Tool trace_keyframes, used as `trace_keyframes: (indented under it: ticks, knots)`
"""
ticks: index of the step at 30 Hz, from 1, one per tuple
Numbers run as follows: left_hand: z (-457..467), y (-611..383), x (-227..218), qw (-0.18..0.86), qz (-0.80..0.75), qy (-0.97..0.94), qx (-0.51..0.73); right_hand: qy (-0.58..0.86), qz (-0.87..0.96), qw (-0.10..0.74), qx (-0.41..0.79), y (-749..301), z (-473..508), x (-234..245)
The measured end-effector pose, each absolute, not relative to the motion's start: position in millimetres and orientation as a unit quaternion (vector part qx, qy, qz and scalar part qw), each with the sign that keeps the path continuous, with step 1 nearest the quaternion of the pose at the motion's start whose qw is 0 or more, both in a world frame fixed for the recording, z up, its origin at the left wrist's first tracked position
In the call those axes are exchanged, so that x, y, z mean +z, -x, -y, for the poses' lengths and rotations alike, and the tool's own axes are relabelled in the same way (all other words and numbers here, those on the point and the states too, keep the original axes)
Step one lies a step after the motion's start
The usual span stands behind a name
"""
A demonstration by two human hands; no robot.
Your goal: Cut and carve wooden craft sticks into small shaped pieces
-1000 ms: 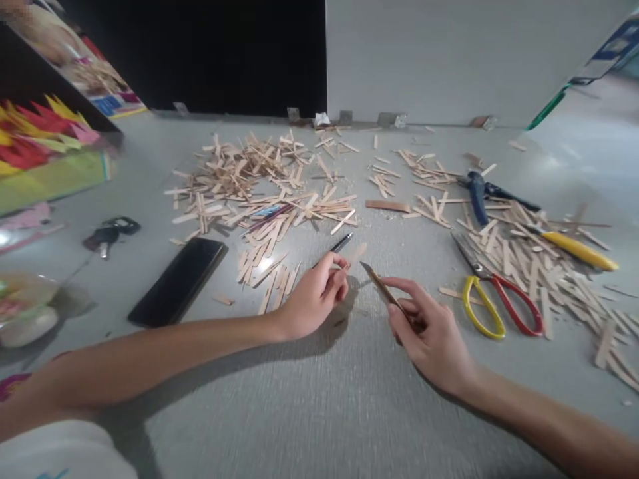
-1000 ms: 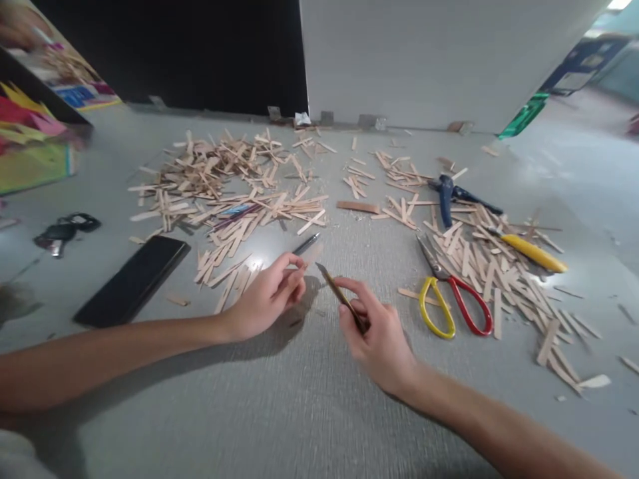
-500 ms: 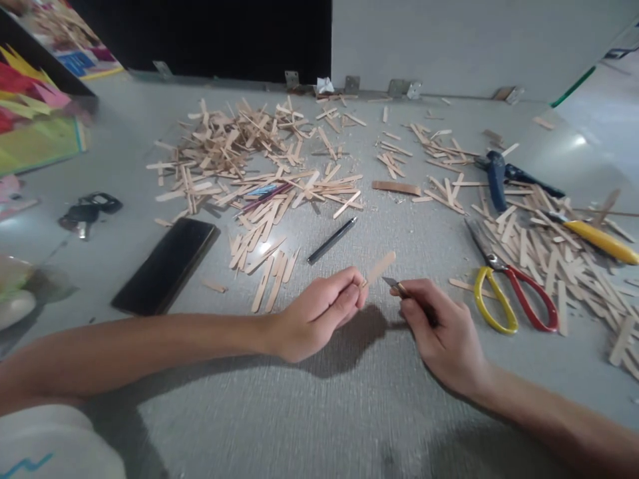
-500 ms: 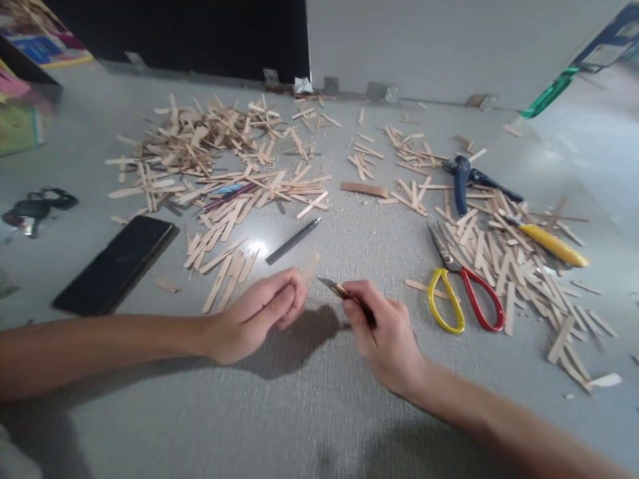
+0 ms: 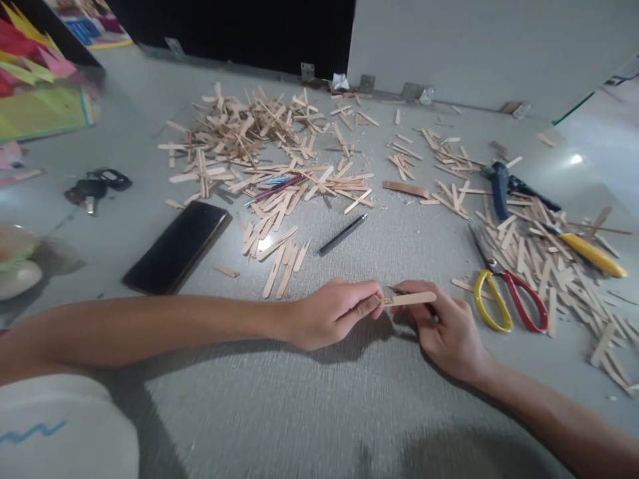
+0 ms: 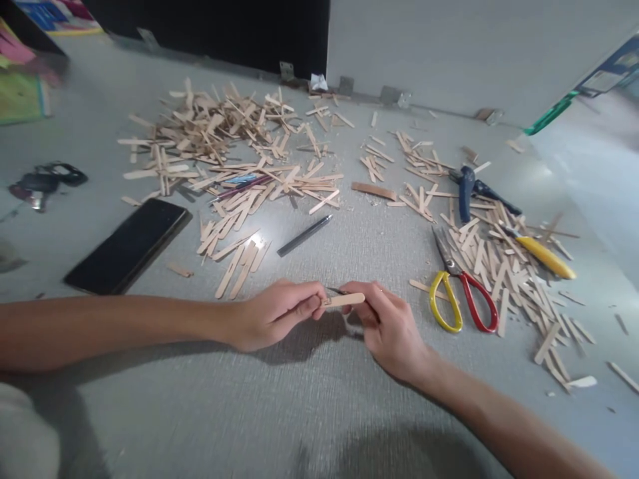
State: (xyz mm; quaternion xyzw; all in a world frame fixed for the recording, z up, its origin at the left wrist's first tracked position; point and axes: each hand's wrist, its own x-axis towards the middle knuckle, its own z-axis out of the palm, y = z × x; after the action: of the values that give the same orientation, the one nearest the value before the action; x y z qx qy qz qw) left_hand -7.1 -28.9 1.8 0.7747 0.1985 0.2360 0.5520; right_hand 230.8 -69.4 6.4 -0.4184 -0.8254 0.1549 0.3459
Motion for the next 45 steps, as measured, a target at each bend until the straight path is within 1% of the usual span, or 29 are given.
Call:
trace_keyframes:
  ticks: [3,6,13,20,28,40,45]
  knots:
    - [27.4,5.9,1.6,0.551,-0.202,-0.776,0.23,0.395,0.833,0.357,0.153,-230.4,69.0,7.4]
    - [27.0,4.8,1.1,0.549,-0.203,-0.777,0.231,0.375,0.834,0.364,0.177,-229.2,69.3,9.0]
    - [28.6,3.7,0.8,0.541,-0.186,-0.78,0.254,0.414,0.817,0.361,0.176,-229.0,67.8,7.1]
    - [28.6,3.9,-0.7,0.555,-0.19,-0.769,0.255,0.403,0.814,0.376,0.184,-227.0,67.2,4.9]
    - [28.6,3.4,-1.6,0.557,-0.183,-0.765,0.265,0.417,0.818,0.363,0.158,-229.2,68.3,4.2]
    - [28.3,3.7,-0.1,0.54,-0.198,-0.78,0.246,0.429,0.806,0.36,0.189,-227.7,67.9,4.0]
    - [26.6,3.8,1.0,0.555,-0.197,-0.77,0.245,0.415,0.816,0.362,0.175,-228.0,66.5,4.1]
